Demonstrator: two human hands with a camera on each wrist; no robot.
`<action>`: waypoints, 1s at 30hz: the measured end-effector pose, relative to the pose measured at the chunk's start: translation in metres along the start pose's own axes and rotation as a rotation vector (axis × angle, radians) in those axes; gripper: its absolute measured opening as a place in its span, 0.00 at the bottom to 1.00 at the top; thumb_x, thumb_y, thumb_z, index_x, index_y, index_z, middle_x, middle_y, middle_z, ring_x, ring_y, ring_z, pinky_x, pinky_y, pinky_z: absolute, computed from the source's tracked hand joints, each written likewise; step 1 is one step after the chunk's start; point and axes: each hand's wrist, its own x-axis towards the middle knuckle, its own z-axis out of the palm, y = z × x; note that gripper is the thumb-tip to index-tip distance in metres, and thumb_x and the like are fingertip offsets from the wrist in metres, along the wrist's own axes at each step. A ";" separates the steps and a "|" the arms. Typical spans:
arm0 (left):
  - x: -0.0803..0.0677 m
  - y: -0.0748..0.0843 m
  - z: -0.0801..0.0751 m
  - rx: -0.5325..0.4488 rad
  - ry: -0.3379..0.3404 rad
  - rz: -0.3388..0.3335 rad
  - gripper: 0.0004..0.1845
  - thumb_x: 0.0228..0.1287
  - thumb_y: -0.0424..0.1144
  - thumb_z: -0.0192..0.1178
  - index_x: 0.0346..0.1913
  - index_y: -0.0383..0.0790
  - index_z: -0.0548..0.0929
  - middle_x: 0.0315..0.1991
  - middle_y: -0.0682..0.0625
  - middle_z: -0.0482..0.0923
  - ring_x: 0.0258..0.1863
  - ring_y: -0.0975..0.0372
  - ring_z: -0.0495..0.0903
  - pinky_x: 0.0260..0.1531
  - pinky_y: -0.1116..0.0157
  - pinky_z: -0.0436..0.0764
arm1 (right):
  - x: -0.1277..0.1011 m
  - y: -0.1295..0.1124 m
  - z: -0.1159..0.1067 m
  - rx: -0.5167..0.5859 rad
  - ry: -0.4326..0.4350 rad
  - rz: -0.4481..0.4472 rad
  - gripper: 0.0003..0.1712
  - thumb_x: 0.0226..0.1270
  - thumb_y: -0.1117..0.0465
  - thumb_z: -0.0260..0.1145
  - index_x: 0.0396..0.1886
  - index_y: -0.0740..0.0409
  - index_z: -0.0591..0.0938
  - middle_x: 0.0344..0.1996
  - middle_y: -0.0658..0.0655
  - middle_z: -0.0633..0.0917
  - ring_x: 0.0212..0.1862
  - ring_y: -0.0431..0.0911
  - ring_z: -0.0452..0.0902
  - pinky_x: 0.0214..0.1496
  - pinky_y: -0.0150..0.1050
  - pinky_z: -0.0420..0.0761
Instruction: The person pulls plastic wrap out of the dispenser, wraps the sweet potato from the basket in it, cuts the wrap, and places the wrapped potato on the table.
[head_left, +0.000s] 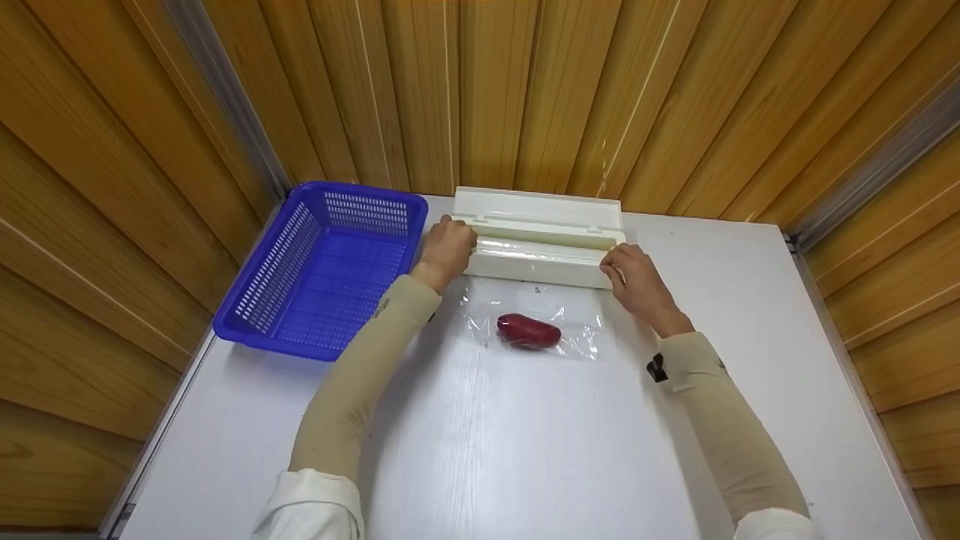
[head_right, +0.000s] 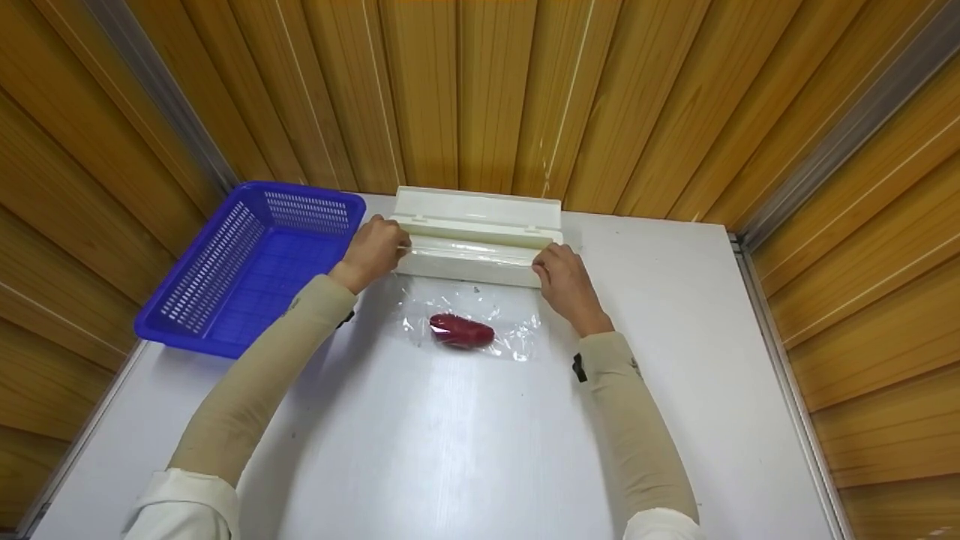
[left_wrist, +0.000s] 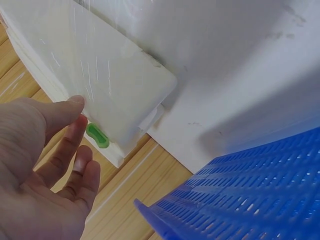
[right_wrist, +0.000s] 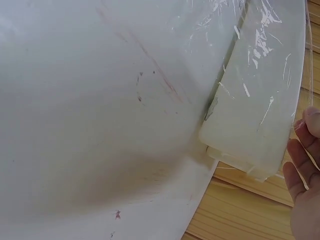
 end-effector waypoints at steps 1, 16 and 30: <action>0.000 0.000 0.000 0.002 0.003 0.002 0.07 0.69 0.29 0.67 0.42 0.38 0.95 0.44 0.38 0.91 0.49 0.43 0.86 0.52 0.47 0.85 | -0.001 0.000 0.000 0.005 0.003 -0.001 0.04 0.77 0.69 0.66 0.42 0.67 0.84 0.42 0.64 0.84 0.50 0.61 0.78 0.57 0.57 0.77; -0.004 -0.001 0.000 -0.009 0.034 0.006 0.08 0.67 0.27 0.65 0.38 0.36 0.94 0.41 0.38 0.91 0.46 0.42 0.87 0.49 0.46 0.86 | -0.011 -0.007 -0.005 0.013 0.018 -0.028 0.01 0.76 0.71 0.66 0.41 0.64 0.83 0.41 0.62 0.83 0.50 0.60 0.79 0.56 0.56 0.77; -0.011 0.002 -0.007 0.117 -0.026 0.049 0.09 0.73 0.29 0.61 0.47 0.34 0.91 0.48 0.39 0.90 0.53 0.46 0.85 0.53 0.48 0.85 | -0.015 -0.011 -0.005 0.013 0.035 -0.038 0.03 0.75 0.73 0.67 0.42 0.63 0.84 0.42 0.62 0.84 0.50 0.59 0.80 0.54 0.54 0.78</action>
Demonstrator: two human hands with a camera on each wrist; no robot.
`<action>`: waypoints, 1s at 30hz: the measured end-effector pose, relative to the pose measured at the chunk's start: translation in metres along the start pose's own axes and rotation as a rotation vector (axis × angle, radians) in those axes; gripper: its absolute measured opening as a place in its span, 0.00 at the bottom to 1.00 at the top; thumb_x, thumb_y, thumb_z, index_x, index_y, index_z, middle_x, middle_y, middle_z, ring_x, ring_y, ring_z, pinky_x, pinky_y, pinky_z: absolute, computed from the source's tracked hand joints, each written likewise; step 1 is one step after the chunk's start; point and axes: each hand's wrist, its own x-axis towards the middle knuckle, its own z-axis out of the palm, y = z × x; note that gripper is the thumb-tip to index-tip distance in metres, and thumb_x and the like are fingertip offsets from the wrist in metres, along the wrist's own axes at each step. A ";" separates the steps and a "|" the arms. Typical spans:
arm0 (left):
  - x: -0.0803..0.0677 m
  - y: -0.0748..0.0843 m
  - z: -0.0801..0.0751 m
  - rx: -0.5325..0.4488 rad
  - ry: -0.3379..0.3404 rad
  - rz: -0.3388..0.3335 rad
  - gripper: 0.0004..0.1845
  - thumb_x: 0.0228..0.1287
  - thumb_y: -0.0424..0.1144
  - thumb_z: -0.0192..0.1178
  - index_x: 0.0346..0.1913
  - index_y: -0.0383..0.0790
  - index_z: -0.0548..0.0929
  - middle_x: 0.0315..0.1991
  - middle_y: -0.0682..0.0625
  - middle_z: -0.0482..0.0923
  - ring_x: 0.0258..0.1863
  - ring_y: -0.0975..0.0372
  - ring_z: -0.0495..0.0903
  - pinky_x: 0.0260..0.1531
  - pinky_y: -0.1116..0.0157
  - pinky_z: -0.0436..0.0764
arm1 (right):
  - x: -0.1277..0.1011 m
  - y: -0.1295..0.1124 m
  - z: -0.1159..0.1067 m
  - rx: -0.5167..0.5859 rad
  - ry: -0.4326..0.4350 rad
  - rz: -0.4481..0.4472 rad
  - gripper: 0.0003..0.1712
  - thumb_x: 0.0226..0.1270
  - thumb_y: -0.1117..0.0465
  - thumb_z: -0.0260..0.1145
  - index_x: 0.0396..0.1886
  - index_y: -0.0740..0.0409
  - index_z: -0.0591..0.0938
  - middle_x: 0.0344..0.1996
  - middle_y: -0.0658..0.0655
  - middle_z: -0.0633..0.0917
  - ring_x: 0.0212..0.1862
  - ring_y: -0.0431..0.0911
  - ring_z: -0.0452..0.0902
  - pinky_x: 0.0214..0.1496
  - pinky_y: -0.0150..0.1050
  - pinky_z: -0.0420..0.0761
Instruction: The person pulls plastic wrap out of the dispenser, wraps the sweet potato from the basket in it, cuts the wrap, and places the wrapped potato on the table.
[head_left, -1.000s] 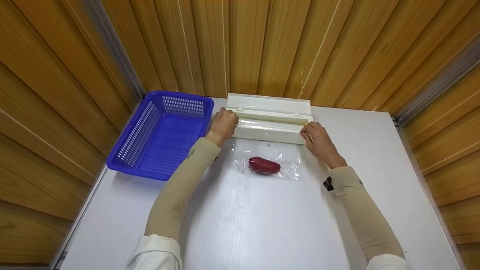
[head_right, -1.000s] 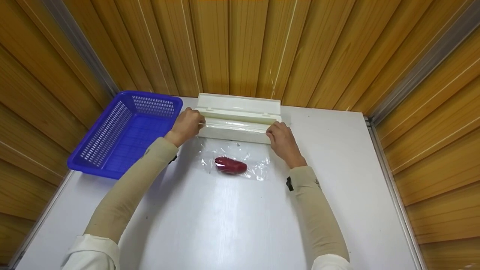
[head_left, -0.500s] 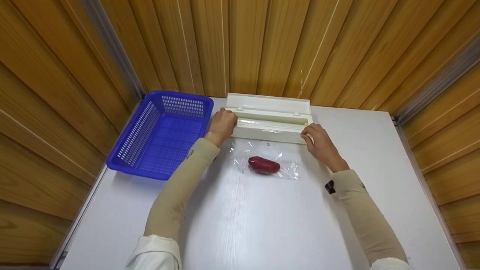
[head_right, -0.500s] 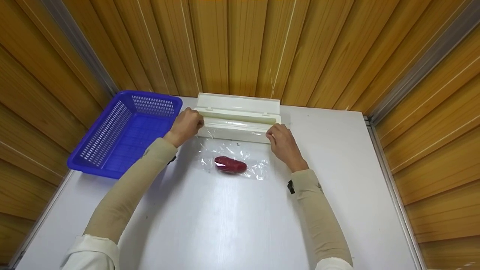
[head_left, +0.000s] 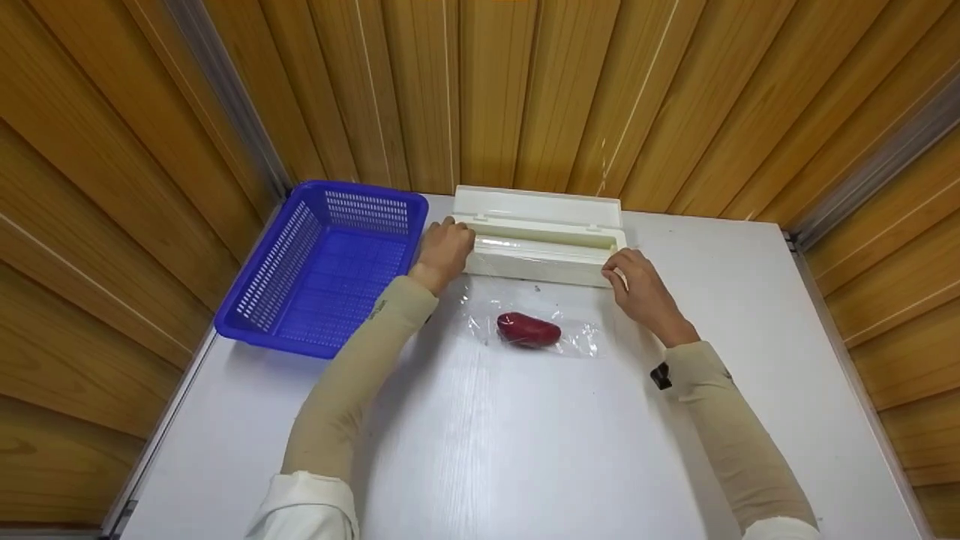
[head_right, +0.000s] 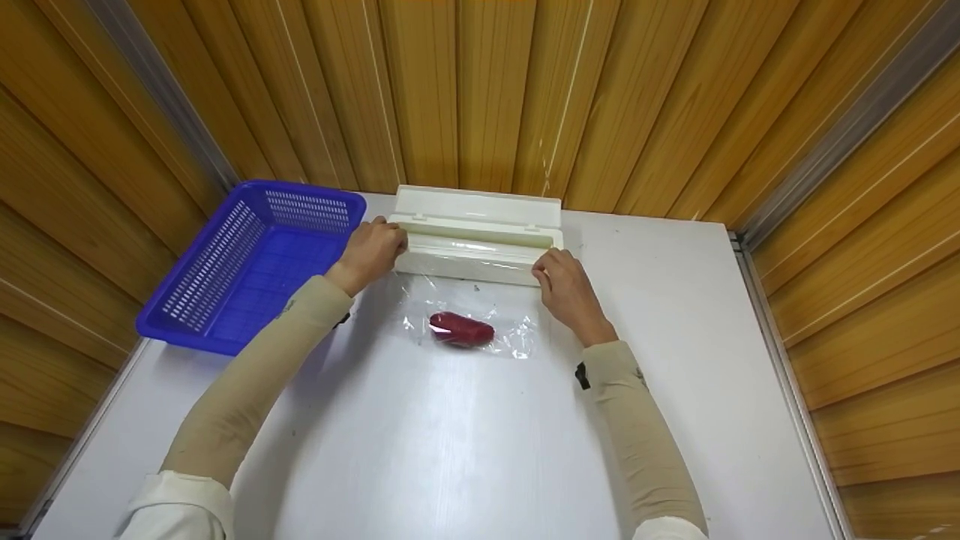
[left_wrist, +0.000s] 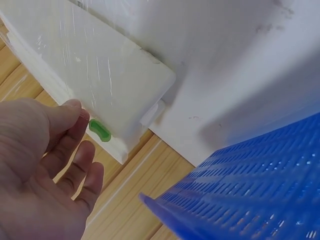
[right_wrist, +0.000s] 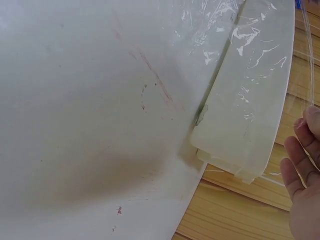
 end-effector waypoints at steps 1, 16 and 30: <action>-0.001 0.000 -0.001 0.008 -0.007 0.000 0.09 0.73 0.29 0.61 0.48 0.34 0.90 0.48 0.39 0.90 0.53 0.46 0.85 0.53 0.48 0.84 | 0.000 0.000 0.000 -0.002 0.002 -0.003 0.04 0.74 0.73 0.67 0.42 0.63 0.84 0.41 0.62 0.84 0.49 0.59 0.80 0.54 0.54 0.78; -0.011 -0.001 -0.006 0.021 -0.022 -0.007 0.10 0.74 0.28 0.60 0.50 0.33 0.89 0.46 0.37 0.91 0.50 0.44 0.87 0.53 0.46 0.84 | -0.001 -0.004 0.001 -0.019 -0.041 0.034 0.02 0.78 0.69 0.65 0.43 0.65 0.83 0.43 0.62 0.84 0.52 0.58 0.80 0.57 0.54 0.79; -0.023 0.002 -0.014 0.027 0.043 0.032 0.08 0.72 0.30 0.62 0.43 0.38 0.91 0.42 0.40 0.92 0.47 0.44 0.87 0.50 0.46 0.84 | -0.009 -0.015 -0.010 -0.040 -0.054 0.040 0.03 0.77 0.69 0.67 0.46 0.64 0.84 0.43 0.61 0.85 0.50 0.57 0.83 0.52 0.53 0.82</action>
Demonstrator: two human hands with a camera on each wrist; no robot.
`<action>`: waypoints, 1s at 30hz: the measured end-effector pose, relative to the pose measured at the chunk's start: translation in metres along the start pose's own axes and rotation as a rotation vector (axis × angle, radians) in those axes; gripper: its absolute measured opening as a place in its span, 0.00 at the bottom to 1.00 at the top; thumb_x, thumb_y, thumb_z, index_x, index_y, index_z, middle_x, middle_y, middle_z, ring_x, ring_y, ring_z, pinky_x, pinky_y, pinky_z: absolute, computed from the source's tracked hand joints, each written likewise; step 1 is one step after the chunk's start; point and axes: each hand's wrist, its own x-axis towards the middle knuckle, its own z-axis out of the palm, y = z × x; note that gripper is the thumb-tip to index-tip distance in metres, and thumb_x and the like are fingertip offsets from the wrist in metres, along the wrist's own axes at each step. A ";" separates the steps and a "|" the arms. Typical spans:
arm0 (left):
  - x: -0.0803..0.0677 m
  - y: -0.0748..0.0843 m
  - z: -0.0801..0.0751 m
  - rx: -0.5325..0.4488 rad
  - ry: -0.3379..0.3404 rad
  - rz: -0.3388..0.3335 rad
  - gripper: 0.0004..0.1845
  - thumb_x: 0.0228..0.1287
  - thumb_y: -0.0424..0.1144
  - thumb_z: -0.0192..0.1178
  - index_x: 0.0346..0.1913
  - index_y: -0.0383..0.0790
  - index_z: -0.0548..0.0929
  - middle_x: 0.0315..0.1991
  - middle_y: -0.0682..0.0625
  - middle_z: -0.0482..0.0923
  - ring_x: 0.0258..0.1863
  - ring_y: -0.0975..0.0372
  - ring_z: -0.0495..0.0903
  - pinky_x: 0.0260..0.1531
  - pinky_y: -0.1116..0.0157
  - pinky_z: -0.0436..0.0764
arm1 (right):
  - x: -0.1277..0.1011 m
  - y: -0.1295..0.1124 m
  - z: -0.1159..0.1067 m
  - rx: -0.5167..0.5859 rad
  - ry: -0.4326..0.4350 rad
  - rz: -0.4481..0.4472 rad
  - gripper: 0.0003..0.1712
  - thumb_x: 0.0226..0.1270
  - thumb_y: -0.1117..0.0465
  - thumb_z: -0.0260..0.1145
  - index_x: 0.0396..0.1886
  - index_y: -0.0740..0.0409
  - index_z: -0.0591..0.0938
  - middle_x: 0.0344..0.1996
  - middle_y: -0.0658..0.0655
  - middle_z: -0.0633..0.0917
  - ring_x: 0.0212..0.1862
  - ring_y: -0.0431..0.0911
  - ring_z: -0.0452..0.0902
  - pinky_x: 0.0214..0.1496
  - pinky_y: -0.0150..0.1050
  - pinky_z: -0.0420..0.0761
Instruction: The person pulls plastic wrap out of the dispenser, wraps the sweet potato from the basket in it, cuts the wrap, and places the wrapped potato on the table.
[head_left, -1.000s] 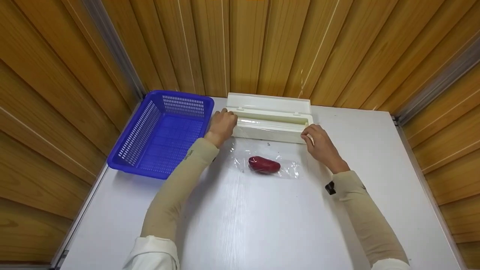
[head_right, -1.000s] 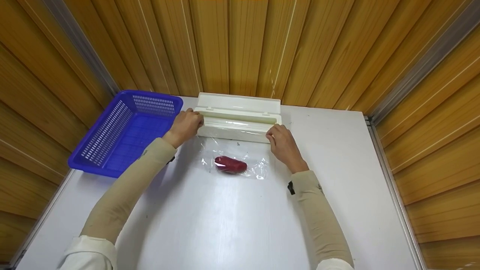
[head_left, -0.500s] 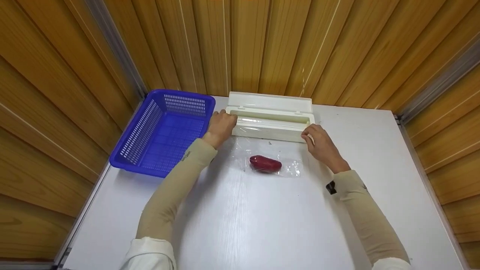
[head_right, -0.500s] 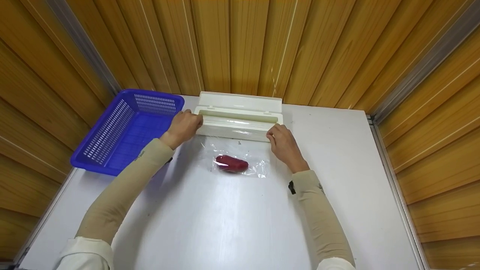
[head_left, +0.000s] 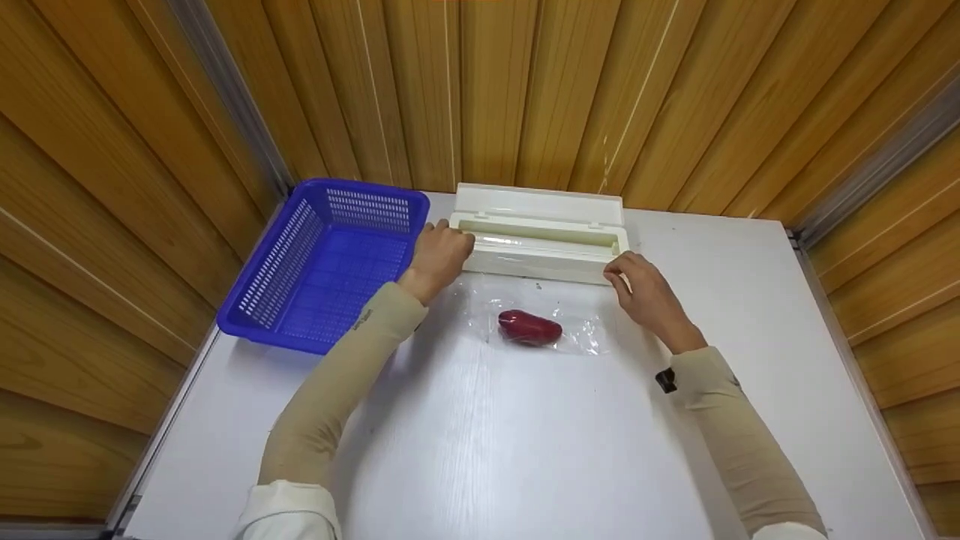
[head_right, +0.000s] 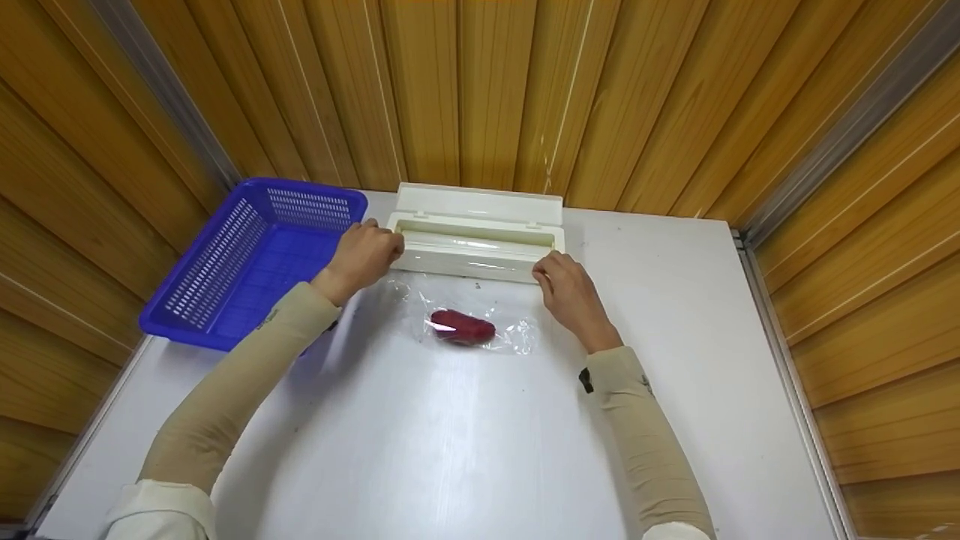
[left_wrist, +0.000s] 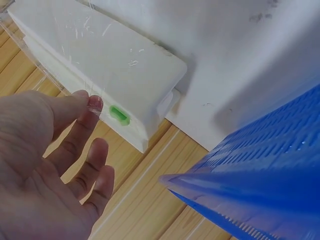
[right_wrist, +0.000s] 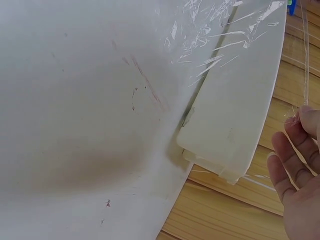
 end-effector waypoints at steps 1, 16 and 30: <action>-0.001 0.001 -0.001 0.000 0.003 0.001 0.07 0.72 0.30 0.63 0.43 0.38 0.91 0.42 0.40 0.92 0.47 0.44 0.87 0.50 0.46 0.84 | -0.001 -0.001 -0.001 -0.001 0.006 -0.004 0.03 0.77 0.69 0.67 0.46 0.64 0.84 0.43 0.61 0.85 0.49 0.56 0.83 0.52 0.53 0.82; -0.020 0.006 -0.014 0.012 0.071 0.034 0.04 0.69 0.34 0.67 0.40 0.42 0.91 0.39 0.44 0.92 0.42 0.46 0.88 0.47 0.47 0.84 | -0.017 -0.011 -0.004 0.004 0.054 -0.025 0.03 0.76 0.70 0.67 0.46 0.62 0.84 0.43 0.59 0.86 0.50 0.55 0.84 0.53 0.52 0.84; -0.041 0.017 -0.020 -0.004 0.173 0.078 0.03 0.71 0.36 0.68 0.39 0.42 0.90 0.38 0.43 0.91 0.41 0.46 0.86 0.44 0.47 0.81 | -0.036 -0.024 -0.009 0.019 0.101 -0.037 0.02 0.77 0.69 0.67 0.45 0.61 0.85 0.42 0.57 0.86 0.50 0.51 0.83 0.53 0.47 0.81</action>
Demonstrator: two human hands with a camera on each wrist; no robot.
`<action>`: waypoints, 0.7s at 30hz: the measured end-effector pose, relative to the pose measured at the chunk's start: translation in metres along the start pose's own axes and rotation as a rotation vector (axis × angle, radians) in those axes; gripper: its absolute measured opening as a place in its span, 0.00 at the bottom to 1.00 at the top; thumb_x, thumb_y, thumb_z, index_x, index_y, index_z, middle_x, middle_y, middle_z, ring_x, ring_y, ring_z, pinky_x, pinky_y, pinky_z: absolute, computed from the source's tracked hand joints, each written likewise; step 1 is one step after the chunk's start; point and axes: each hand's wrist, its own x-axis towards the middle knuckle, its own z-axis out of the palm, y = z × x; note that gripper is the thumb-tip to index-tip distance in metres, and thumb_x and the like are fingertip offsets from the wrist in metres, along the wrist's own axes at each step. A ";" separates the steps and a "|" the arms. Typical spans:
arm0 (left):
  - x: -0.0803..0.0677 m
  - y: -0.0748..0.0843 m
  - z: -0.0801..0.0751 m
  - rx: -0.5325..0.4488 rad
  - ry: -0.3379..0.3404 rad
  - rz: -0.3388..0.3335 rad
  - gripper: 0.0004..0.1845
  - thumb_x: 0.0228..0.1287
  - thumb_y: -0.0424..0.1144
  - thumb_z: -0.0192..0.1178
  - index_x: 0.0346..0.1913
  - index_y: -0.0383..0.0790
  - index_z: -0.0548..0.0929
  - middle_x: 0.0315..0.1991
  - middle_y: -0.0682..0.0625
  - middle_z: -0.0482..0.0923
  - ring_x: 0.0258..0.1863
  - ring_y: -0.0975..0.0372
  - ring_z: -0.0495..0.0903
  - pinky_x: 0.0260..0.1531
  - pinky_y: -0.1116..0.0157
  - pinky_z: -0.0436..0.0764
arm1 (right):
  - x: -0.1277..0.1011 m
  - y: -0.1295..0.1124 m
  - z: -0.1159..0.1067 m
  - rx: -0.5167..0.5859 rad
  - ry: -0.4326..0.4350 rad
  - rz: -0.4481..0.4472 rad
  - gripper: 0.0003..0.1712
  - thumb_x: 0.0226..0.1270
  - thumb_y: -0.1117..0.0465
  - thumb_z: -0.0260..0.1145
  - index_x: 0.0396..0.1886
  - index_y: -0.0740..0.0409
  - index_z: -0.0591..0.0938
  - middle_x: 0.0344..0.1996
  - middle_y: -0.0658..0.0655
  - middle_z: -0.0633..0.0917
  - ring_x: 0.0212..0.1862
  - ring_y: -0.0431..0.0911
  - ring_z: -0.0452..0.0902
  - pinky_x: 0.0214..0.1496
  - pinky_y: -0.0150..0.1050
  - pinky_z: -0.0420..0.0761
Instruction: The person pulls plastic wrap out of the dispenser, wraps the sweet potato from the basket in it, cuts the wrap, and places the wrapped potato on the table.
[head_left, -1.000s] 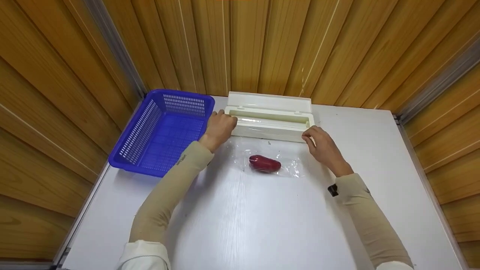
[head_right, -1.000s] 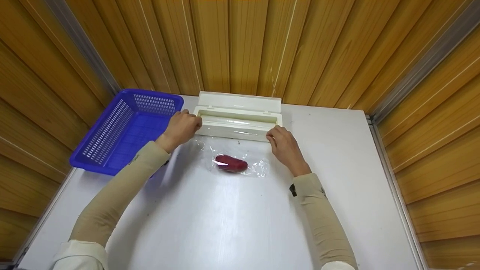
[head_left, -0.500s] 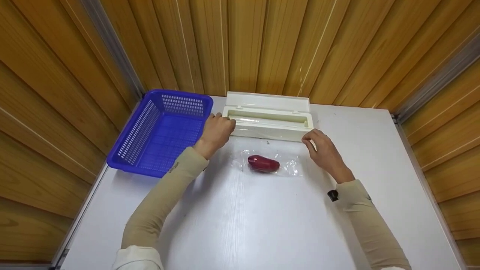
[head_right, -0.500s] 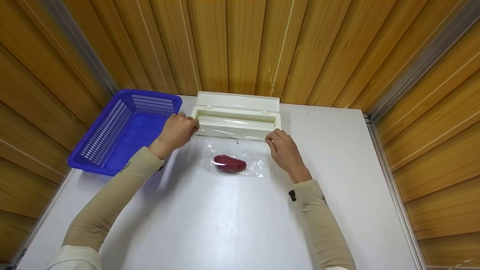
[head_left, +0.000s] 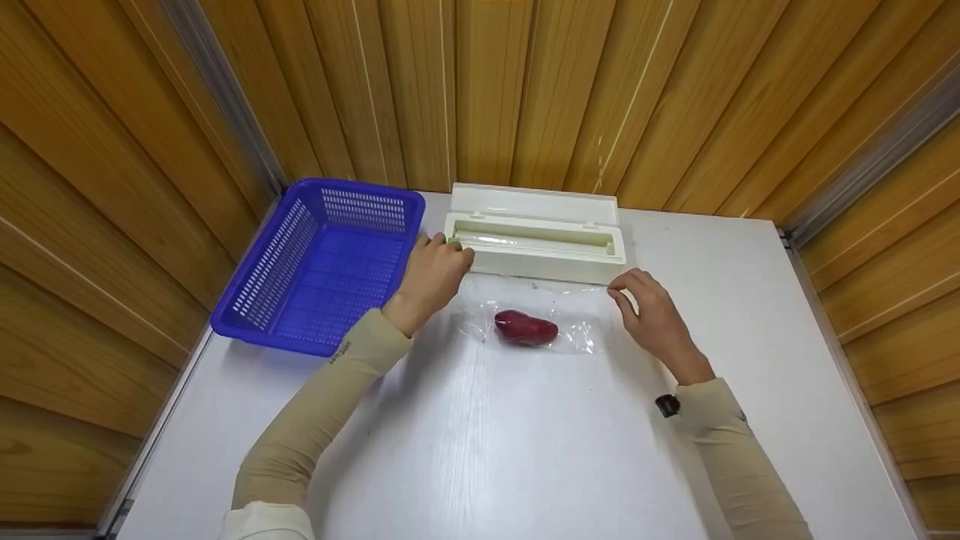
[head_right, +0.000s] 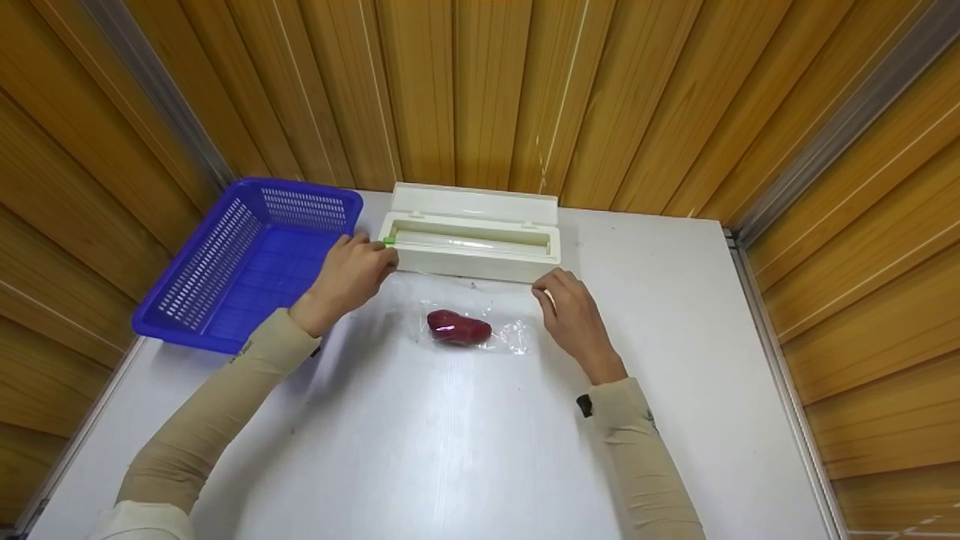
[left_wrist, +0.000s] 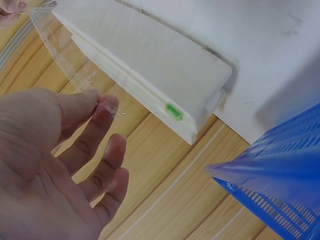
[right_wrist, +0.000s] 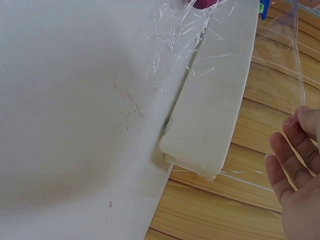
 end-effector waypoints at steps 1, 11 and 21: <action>-0.002 0.001 0.000 -0.002 0.008 0.006 0.03 0.71 0.36 0.68 0.38 0.42 0.90 0.38 0.43 0.91 0.41 0.46 0.86 0.43 0.47 0.81 | -0.002 -0.001 0.000 -0.002 0.003 0.002 0.03 0.76 0.69 0.67 0.45 0.60 0.85 0.43 0.57 0.86 0.50 0.51 0.83 0.54 0.46 0.81; -0.017 0.004 0.000 -0.009 0.066 0.007 0.03 0.69 0.37 0.70 0.37 0.42 0.91 0.36 0.45 0.91 0.38 0.47 0.86 0.41 0.50 0.81 | -0.018 -0.010 -0.002 -0.003 0.032 0.013 0.05 0.74 0.71 0.69 0.44 0.60 0.85 0.42 0.58 0.86 0.50 0.50 0.84 0.55 0.38 0.79; -0.025 0.010 -0.005 -0.011 0.109 0.027 0.06 0.71 0.36 0.69 0.35 0.41 0.90 0.33 0.46 0.90 0.37 0.48 0.85 0.40 0.50 0.81 | -0.032 -0.016 -0.003 -0.014 0.042 0.022 0.04 0.74 0.71 0.69 0.44 0.60 0.84 0.42 0.55 0.86 0.49 0.49 0.84 0.55 0.34 0.78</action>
